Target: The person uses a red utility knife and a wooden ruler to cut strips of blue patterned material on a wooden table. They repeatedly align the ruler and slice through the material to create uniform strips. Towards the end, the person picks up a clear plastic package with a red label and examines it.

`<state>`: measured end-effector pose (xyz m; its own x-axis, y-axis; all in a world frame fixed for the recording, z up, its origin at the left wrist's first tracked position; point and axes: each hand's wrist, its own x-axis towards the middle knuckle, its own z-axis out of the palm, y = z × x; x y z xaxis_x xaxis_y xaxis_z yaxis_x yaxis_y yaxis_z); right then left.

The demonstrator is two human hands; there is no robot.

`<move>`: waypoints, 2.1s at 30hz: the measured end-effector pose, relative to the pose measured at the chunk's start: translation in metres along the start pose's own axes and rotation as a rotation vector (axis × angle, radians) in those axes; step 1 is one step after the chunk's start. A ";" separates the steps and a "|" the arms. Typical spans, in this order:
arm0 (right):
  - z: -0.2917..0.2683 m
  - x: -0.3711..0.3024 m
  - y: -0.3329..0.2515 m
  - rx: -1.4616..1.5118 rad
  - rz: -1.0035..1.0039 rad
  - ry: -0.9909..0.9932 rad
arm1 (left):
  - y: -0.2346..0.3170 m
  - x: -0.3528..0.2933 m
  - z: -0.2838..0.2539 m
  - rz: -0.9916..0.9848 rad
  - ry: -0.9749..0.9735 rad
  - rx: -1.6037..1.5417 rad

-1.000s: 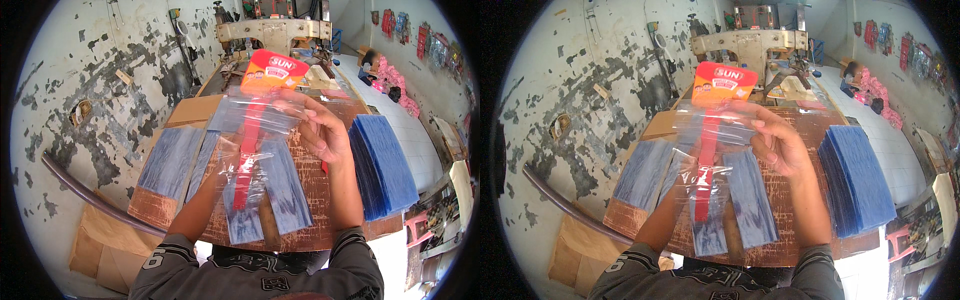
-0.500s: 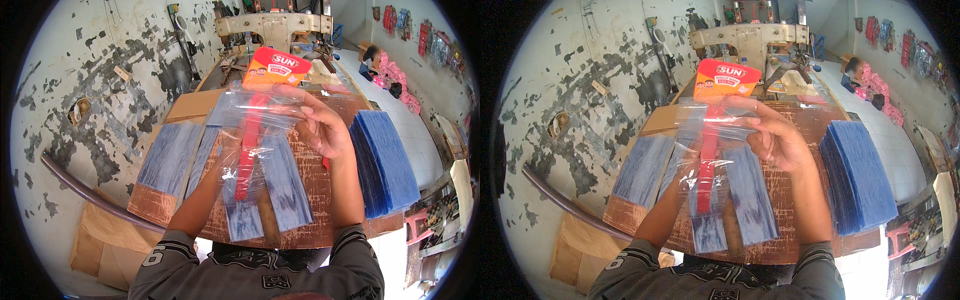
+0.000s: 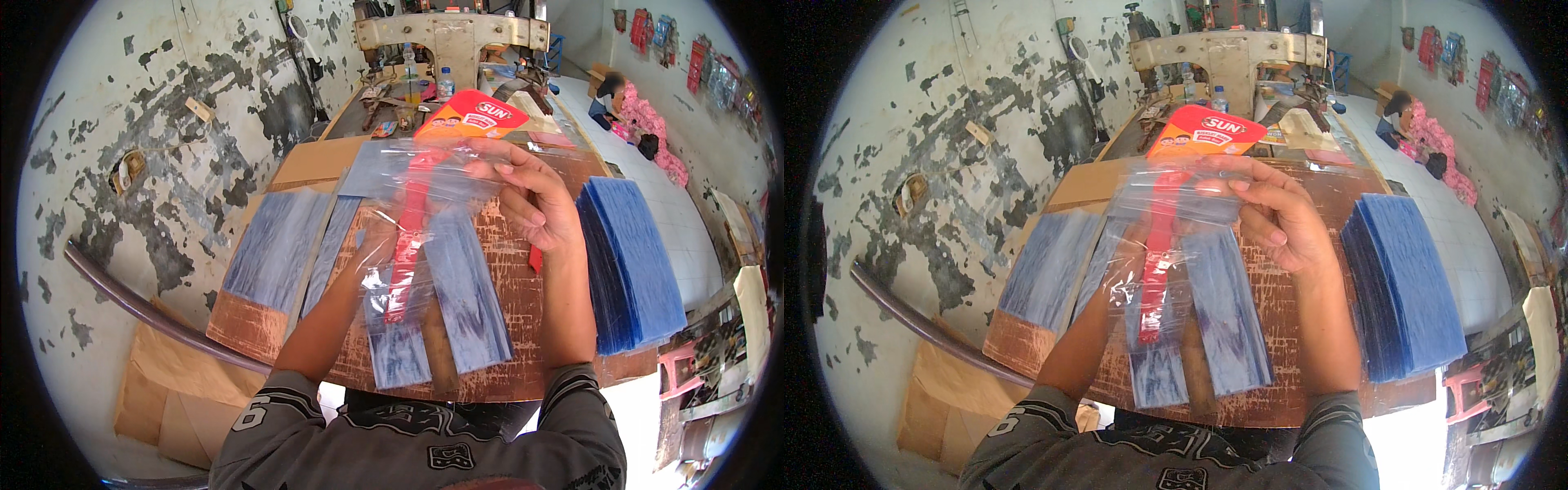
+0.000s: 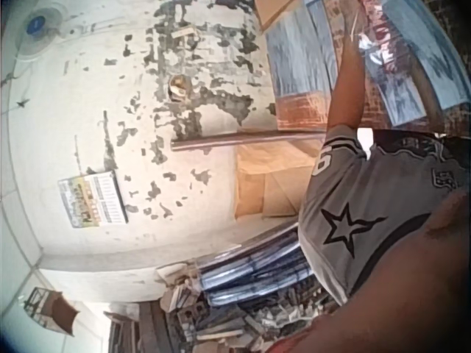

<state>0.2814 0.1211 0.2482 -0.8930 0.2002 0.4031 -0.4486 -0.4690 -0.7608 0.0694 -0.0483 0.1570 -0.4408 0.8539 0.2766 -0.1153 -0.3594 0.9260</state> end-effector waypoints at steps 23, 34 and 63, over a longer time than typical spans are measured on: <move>-0.003 0.002 0.000 0.016 -0.132 0.178 | 0.026 -0.019 -0.018 0.082 0.103 0.174; 0.005 0.004 0.007 -0.033 -0.229 0.309 | 0.060 -0.050 0.050 0.665 0.283 0.663; 0.025 0.000 0.016 0.004 -0.149 0.255 | 0.038 -0.036 0.062 0.559 0.457 0.419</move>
<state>0.2755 0.0925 0.2486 -0.7979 0.4766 0.3692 -0.5759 -0.4217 -0.7004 0.1356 -0.0694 0.1984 -0.6628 0.3221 0.6760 0.5287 -0.4380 0.7271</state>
